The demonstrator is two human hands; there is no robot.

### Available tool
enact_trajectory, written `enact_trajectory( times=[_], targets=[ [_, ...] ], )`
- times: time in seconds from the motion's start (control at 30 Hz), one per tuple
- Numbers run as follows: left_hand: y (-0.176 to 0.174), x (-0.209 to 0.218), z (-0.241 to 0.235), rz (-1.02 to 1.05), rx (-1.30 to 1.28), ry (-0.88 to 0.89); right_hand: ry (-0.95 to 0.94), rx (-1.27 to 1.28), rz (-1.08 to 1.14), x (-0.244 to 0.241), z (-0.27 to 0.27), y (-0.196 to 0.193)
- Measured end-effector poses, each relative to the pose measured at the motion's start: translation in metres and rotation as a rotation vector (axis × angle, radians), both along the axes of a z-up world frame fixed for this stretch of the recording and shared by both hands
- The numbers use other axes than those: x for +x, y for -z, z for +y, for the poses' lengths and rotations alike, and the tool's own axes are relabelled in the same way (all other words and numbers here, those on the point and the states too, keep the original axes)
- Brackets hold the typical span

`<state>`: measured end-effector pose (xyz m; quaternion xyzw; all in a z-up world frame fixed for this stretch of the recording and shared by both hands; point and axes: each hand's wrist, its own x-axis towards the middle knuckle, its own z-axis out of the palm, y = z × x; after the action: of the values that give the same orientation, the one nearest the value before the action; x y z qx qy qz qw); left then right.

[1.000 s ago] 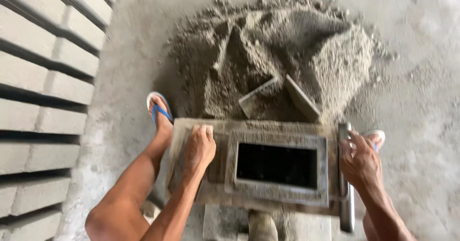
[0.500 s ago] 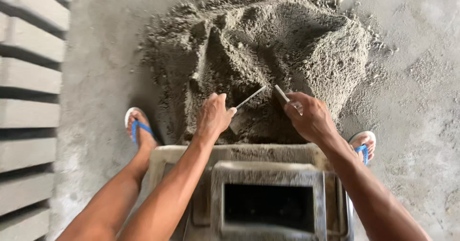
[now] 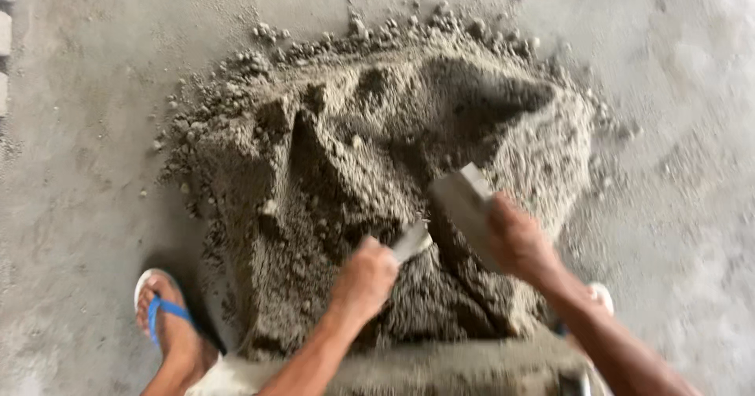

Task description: The person scoops wet concrete into a rectangular metal mold using a trowel, levels the surface, and then flips the mold to release the formed brick onto a stack. The process is repeated multiple times.

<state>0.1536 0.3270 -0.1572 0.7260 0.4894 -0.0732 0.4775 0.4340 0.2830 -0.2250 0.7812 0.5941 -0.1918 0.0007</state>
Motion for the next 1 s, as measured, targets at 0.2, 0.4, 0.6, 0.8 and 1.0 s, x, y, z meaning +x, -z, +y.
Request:
enact_trajectory(
  times=[0.2,0.4,0.6,0.8,1.0],
  targets=[
    [-0.035,-0.034,0.183,0.082,0.671,-0.213,0.154,0.322,-0.045,-0.007,0.151,-0.073],
    [0.097,-0.054,0.295,0.450,0.733,-0.057,0.052,0.126,-0.104,-0.035,0.277,-0.026],
    [0.077,-0.050,0.235,0.085,0.355,-0.228,-0.143,0.103,0.176,-0.053,0.268,0.012],
    [0.061,-0.052,0.156,0.084,0.210,-0.163,-0.106,-0.054,0.271,-0.076,0.192,-0.006],
    [0.046,-0.061,0.045,-0.007,0.214,-0.143,-0.145,-0.132,0.124,-0.101,0.081,-0.045]
  ],
)
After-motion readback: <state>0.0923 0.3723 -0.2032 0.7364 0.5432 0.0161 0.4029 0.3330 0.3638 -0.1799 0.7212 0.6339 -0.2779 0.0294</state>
